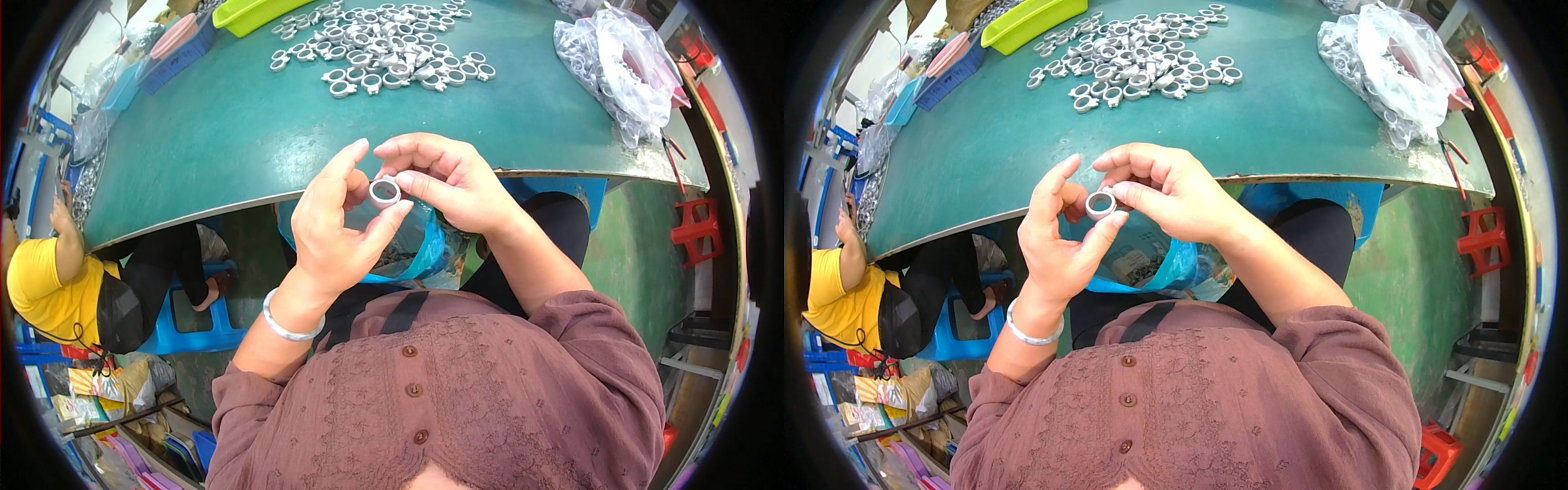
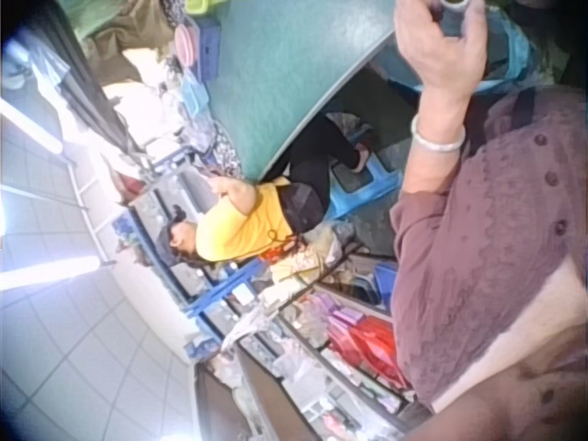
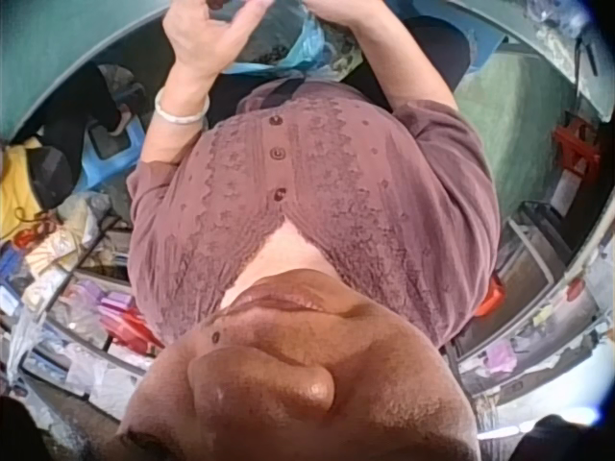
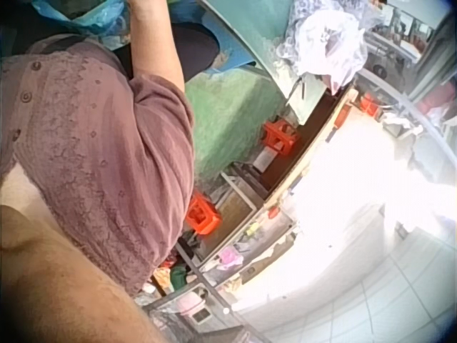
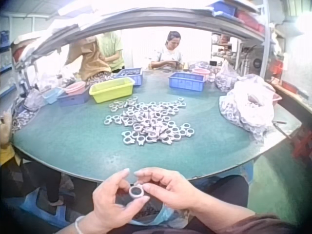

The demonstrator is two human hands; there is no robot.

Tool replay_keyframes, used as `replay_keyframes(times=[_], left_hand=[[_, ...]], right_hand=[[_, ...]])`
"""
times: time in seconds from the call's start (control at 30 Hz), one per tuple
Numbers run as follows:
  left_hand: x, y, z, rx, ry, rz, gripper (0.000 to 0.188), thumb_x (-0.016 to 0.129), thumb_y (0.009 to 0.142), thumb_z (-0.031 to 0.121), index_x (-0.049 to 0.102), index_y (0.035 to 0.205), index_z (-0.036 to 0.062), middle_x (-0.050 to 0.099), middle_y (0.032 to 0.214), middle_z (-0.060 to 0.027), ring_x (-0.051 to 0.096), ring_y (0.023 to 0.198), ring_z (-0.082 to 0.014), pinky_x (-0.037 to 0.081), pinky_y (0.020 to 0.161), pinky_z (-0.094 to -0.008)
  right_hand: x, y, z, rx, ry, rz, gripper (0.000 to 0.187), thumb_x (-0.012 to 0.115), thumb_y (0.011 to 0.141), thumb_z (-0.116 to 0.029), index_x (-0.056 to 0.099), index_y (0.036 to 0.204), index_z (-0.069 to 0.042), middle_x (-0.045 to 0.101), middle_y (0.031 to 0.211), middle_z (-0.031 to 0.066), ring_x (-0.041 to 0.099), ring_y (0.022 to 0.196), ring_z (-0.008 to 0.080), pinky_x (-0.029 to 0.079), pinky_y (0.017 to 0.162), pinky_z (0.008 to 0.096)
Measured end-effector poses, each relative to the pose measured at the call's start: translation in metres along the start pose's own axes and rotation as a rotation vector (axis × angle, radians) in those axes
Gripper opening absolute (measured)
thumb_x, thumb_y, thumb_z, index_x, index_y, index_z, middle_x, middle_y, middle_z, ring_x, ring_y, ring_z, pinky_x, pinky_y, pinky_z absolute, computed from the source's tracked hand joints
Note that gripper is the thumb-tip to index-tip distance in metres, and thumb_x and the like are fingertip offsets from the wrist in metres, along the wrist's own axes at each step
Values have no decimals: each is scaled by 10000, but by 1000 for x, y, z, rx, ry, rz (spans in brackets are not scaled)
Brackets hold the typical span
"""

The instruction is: The person holds small metal rings and inserts even smaller components into them by hand, repeating this process for multiple items at a workstation.

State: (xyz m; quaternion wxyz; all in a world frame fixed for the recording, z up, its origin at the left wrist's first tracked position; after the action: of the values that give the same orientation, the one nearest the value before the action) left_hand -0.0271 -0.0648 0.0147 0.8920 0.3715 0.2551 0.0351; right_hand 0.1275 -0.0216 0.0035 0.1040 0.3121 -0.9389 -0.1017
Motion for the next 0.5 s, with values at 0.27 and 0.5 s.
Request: replay_keyframes(times=[0.27,0.5], left_hand=[[1,-3,-4,46,-9,12,596,730,661,27,462,1192,-3,558,797,-50,516,708,-110,432,641,-231],[4,-4,-8,21,-68,63,502,735,623,8,537,1085,11,584,793,-88,568,678,-163,469,609,-253]], right_hand=[[-2,0,2,-31,54,57,285,524,826,11,513,1111,15,599,908,63,568,850,110,461,785,251],[-4,-1,1,-48,56,81,282,536,821,17,519,1102,15,596,900,60,567,840,106,462,780,249]])
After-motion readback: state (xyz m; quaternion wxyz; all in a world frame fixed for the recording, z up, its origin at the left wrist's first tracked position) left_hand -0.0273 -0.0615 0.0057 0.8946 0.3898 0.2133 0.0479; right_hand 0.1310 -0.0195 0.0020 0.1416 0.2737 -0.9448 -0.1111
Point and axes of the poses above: each hand's wrist, its own y-axis towards the middle knuckle, its own x-axis out of the palm, z = x × y, the point moved 2 cm from there along y, towards the middle knuckle
